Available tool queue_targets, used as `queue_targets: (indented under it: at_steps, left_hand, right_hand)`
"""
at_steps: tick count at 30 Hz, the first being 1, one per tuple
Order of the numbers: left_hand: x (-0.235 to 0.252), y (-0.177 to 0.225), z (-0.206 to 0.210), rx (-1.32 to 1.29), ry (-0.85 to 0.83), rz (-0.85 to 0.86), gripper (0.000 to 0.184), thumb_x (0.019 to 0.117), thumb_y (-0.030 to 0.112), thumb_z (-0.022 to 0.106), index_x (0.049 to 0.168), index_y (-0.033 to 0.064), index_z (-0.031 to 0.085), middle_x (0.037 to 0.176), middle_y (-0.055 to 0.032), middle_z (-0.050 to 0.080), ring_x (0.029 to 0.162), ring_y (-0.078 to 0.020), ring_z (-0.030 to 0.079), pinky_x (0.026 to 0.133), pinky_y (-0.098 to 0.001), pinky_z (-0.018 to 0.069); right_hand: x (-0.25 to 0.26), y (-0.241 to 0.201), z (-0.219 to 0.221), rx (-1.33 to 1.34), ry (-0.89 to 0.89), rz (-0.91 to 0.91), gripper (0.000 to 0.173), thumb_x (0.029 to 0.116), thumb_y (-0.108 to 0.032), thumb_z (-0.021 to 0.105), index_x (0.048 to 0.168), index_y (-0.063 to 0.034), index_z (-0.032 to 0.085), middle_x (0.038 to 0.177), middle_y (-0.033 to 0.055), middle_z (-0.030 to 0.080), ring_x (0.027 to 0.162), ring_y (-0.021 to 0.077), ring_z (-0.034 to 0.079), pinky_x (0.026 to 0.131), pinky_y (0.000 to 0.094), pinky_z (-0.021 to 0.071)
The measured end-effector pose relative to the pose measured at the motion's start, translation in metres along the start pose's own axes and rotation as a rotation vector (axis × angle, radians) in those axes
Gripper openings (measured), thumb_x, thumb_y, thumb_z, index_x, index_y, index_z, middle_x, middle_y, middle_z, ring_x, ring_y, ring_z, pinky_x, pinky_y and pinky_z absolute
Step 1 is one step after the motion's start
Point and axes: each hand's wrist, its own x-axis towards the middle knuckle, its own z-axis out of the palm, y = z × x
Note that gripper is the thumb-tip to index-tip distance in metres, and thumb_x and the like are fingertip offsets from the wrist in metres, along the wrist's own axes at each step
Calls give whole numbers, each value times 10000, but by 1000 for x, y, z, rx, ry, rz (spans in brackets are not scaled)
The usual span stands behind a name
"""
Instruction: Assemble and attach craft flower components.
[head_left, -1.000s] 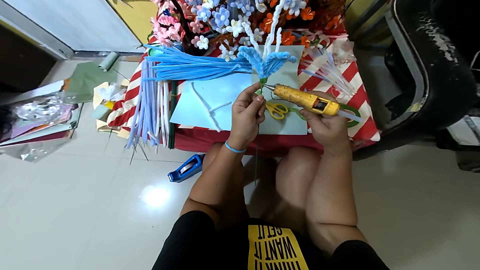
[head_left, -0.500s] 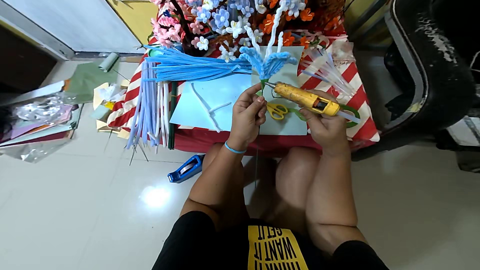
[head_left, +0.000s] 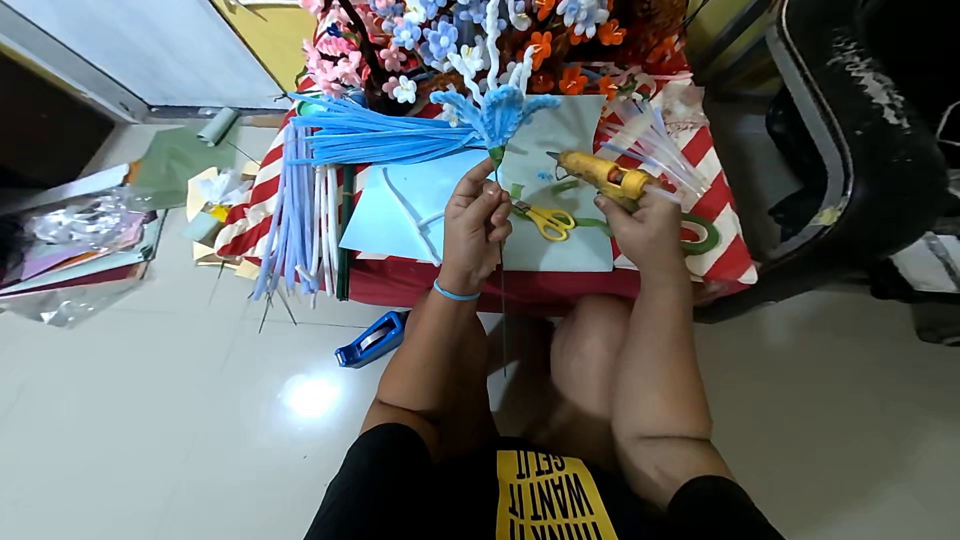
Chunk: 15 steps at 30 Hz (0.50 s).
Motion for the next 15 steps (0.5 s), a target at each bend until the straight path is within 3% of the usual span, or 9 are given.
queue_targets:
  at_steps: [1, 4, 9, 12, 15]
  left_hand:
    - [1, 0, -1, 2, 0, 4, 294, 1084, 146, 452, 1346, 217, 566, 759, 30, 514, 439, 8, 391, 377, -103, 334]
    - [1, -1, -2, 17, -6, 26, 288, 1082, 152, 465, 1343, 218, 569, 758, 31, 515, 444, 8, 394, 382, -103, 334]
    - [2, 1, -3, 16, 3, 35, 290, 1078, 134, 463, 1336, 210, 571, 762, 28, 522, 442, 12, 393, 381, -101, 335]
    - [1, 1, -3, 8, -6, 39, 294, 1081, 132, 457, 1338, 214, 572, 766, 24, 524, 442, 6, 392, 380, -104, 336]
    - [1, 0, -3, -11, -14, 25, 290, 1081, 140, 458, 1333, 222, 576, 775, 33, 528, 466, 7, 418, 401, -102, 358]
  right_hand:
    - [6, 1, 4, -7, -9, 8, 302, 904, -80, 707, 1162, 71, 666, 1074, 189, 712, 979, 180, 700, 910, 370, 573]
    - [18, -3, 8, -96, -97, 104, 283, 923, -66, 711, 1161, 83, 675, 1088, 242, 713, 1022, 307, 704, 944, 492, 546]
    - [18, -11, 2, -295, -119, 178, 382, 945, -218, 739, 1170, 83, 668, 1095, 281, 691, 1075, 452, 653, 990, 672, 432]
    - [5, -21, -11, -315, 99, 102, 486, 934, -256, 738, 1261, 83, 617, 1187, 320, 622, 1086, 462, 613, 953, 613, 478]
    - [-9, -33, -13, -277, 256, 2, 312, 989, -187, 649, 1133, 86, 600, 1025, 246, 640, 916, 318, 635, 815, 439, 530]
